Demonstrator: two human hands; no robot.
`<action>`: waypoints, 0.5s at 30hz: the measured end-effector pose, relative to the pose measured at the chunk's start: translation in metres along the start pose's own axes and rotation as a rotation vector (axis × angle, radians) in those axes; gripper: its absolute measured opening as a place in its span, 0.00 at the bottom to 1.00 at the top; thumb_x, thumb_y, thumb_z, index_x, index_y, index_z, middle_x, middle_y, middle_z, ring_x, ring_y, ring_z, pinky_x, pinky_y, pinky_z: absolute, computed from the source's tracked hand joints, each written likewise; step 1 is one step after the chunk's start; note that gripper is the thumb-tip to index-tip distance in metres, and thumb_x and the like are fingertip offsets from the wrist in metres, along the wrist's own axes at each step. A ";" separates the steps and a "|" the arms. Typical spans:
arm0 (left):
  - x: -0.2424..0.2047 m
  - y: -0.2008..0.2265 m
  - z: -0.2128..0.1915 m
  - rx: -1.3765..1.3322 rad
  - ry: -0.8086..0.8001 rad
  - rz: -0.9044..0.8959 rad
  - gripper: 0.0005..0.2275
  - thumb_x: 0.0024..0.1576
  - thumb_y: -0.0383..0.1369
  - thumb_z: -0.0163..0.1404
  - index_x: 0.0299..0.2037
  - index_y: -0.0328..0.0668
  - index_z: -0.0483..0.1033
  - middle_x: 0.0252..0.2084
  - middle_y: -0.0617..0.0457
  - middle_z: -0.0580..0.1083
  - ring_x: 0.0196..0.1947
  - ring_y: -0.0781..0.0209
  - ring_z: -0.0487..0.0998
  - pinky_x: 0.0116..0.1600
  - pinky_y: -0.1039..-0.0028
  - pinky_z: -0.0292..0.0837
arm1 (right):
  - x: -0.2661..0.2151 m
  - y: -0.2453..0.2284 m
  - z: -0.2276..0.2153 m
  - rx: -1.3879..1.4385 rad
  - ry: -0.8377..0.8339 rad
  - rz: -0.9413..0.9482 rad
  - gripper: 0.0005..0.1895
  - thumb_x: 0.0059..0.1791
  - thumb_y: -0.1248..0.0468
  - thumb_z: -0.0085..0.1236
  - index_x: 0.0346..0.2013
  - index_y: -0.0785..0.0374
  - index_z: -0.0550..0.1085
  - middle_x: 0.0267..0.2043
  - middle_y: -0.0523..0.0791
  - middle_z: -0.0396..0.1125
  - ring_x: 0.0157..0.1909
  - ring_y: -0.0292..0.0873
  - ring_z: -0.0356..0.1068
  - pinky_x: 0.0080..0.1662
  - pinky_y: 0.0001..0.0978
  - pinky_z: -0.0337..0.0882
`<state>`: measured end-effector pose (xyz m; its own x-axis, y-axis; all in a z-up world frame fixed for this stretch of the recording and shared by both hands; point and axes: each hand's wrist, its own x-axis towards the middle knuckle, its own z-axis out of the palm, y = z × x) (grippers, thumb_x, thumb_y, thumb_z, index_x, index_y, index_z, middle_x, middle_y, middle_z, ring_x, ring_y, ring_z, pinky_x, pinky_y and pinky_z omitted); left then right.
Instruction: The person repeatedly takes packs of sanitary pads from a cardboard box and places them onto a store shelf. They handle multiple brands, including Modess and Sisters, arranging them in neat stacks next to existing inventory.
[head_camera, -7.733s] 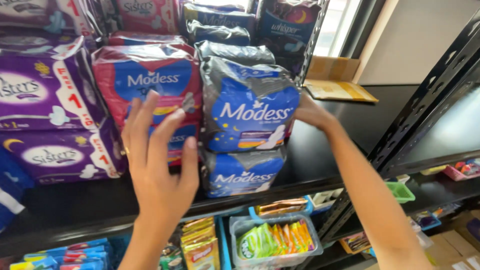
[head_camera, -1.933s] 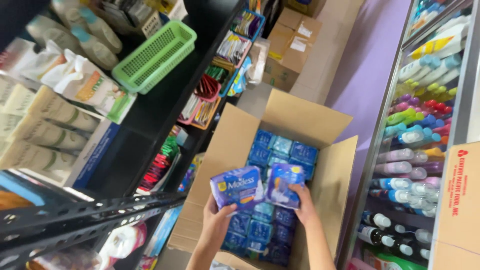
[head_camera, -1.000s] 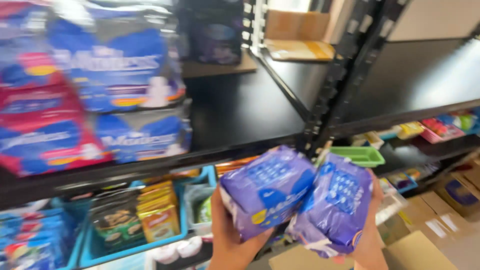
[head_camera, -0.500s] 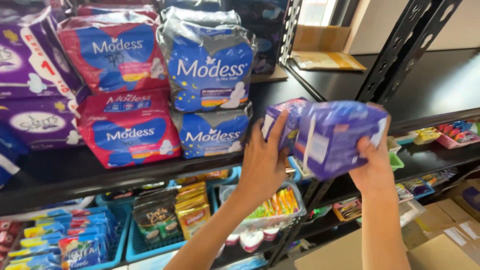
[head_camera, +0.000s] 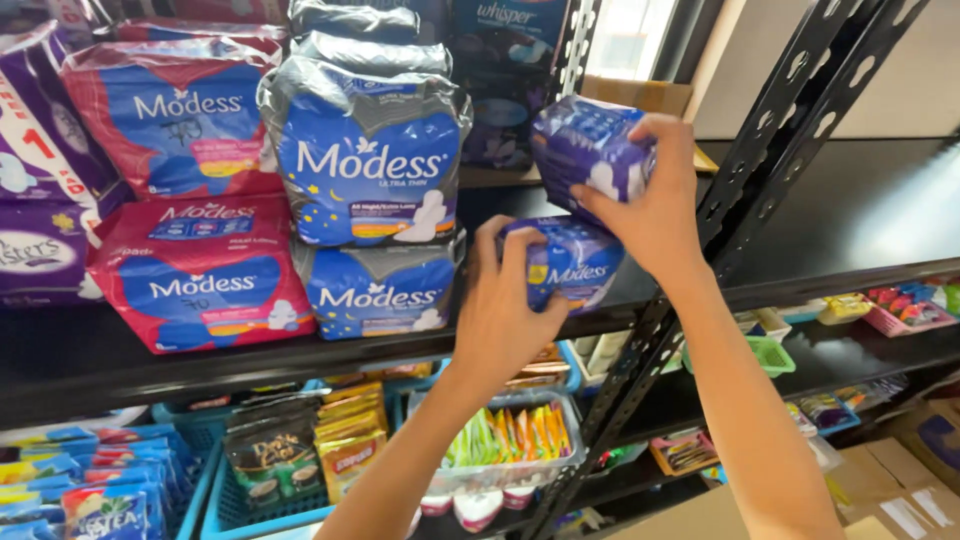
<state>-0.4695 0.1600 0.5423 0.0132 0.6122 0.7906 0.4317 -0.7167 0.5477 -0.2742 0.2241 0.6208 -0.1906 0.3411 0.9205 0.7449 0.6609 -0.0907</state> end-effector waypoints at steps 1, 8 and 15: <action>-0.002 -0.005 0.002 0.006 0.006 -0.001 0.28 0.45 0.31 0.62 0.56 0.46 0.65 0.65 0.38 0.60 0.59 0.29 0.69 0.59 0.51 0.70 | 0.008 0.008 0.005 0.007 -0.001 -0.004 0.38 0.41 0.65 0.80 0.56 0.61 0.61 0.53 0.52 0.59 0.58 0.53 0.64 0.61 0.45 0.67; -0.026 -0.033 0.004 0.020 0.074 0.224 0.27 0.42 0.34 0.61 0.54 0.45 0.69 0.54 0.39 0.62 0.50 0.38 0.71 0.52 0.56 0.71 | 0.030 0.029 0.053 -0.267 -0.394 0.278 0.45 0.38 0.44 0.77 0.56 0.63 0.61 0.52 0.60 0.63 0.56 0.67 0.63 0.55 0.58 0.65; -0.036 -0.069 0.013 -0.161 0.232 0.614 0.24 0.41 0.37 0.59 0.49 0.43 0.70 0.52 0.42 0.61 0.49 0.39 0.71 0.54 0.50 0.72 | 0.071 0.041 0.027 -0.045 -1.073 0.048 0.40 0.34 0.44 0.71 0.58 0.53 0.76 0.55 0.48 0.77 0.57 0.48 0.75 0.55 0.42 0.73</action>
<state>-0.4884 0.1916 0.4720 0.0116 0.0036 0.9999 0.2676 -0.9635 0.0003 -0.2749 0.2935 0.6723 -0.6060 0.7892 0.1000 0.7853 0.6136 -0.0832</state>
